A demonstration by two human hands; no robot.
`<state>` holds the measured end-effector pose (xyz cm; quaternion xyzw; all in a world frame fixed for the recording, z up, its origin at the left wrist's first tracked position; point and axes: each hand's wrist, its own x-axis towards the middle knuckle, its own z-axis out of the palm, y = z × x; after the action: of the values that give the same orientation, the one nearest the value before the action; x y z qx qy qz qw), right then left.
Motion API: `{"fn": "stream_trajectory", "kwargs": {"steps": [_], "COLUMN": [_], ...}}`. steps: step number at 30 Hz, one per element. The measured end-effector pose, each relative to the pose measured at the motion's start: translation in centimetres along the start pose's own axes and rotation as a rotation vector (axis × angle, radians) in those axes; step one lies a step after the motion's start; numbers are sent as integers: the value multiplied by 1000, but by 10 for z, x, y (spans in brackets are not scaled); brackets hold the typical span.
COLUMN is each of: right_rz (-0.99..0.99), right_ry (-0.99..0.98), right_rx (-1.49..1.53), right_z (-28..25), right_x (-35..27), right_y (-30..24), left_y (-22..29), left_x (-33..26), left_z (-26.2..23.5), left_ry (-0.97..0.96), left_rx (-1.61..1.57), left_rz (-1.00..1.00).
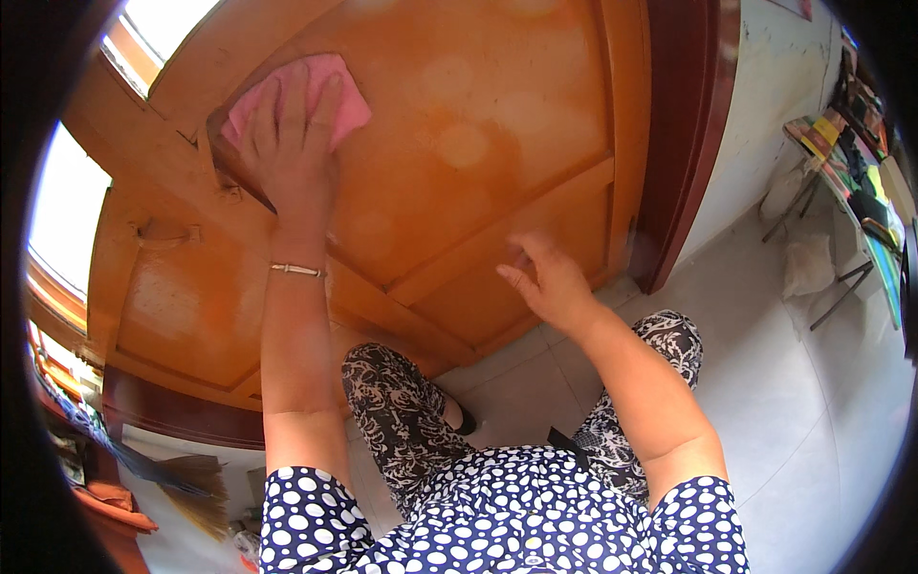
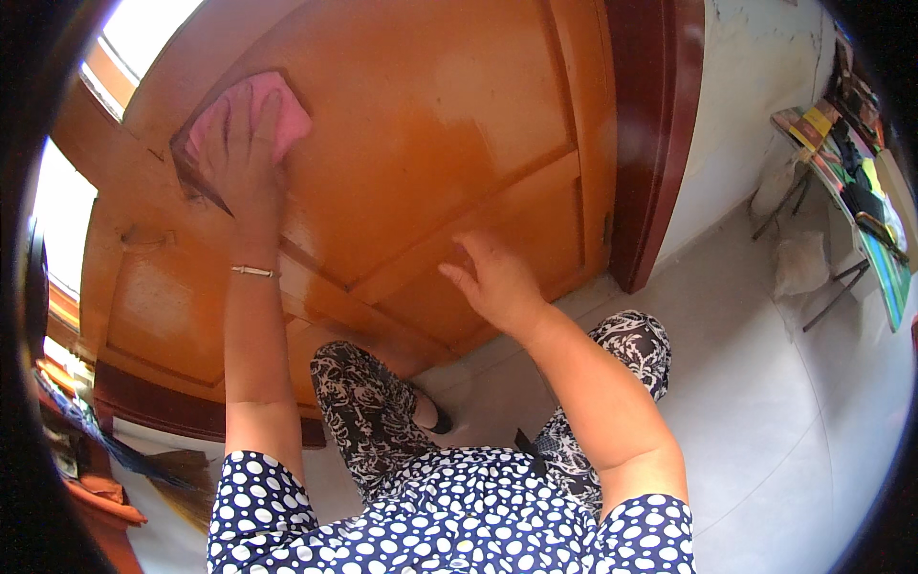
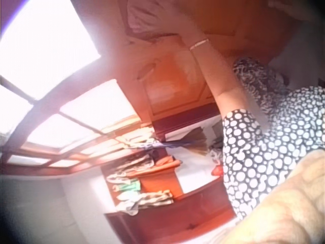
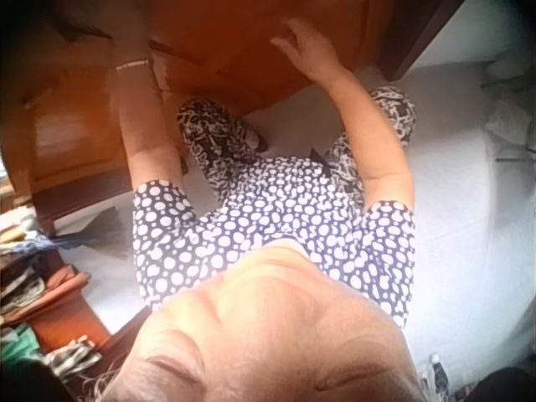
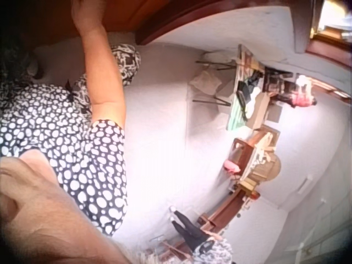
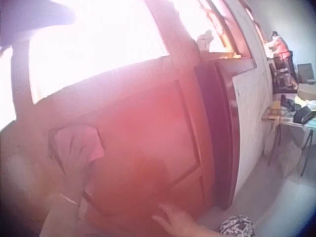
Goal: The person kneels on the floor and wipes a wooden door with a pink cloth. They clean the lower panels and edges, then move upward to wipe the middle and upper sections of the door.
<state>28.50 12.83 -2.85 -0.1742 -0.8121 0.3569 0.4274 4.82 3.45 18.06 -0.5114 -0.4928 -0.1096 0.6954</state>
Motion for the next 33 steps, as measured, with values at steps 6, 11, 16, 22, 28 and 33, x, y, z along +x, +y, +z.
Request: {"fn": "stream_trajectory", "kwargs": {"steps": [6, 11, 16, 22, 28, 33], "right_rz": [-84, -164, -222, -219, -176, -143], "right_ry": [-185, -296, -357, -338, -387, -472], "right_rx": [-17, -19, -51, -136, -272, -308], "right_z": [1, 6, 11, 18, 22, 25], "right_x": [-16, -26, -30, -26, -22, -21], "right_y": [-18, -30, -25, -10, 1, 3], "left_y": [41, 75, 128, 153, 118, 100], "left_x": [-32, -79, -106, -83, 5, 97], "left_z": [17, 27, 31, 39, 62, 88], "left_ry": [-142, -258, -420, -425, -332, -140], "left_rx": [-118, -121, -364, -487, -347, -282], "left_rz": [-3, 166, 302, 435, 512, 437]}}
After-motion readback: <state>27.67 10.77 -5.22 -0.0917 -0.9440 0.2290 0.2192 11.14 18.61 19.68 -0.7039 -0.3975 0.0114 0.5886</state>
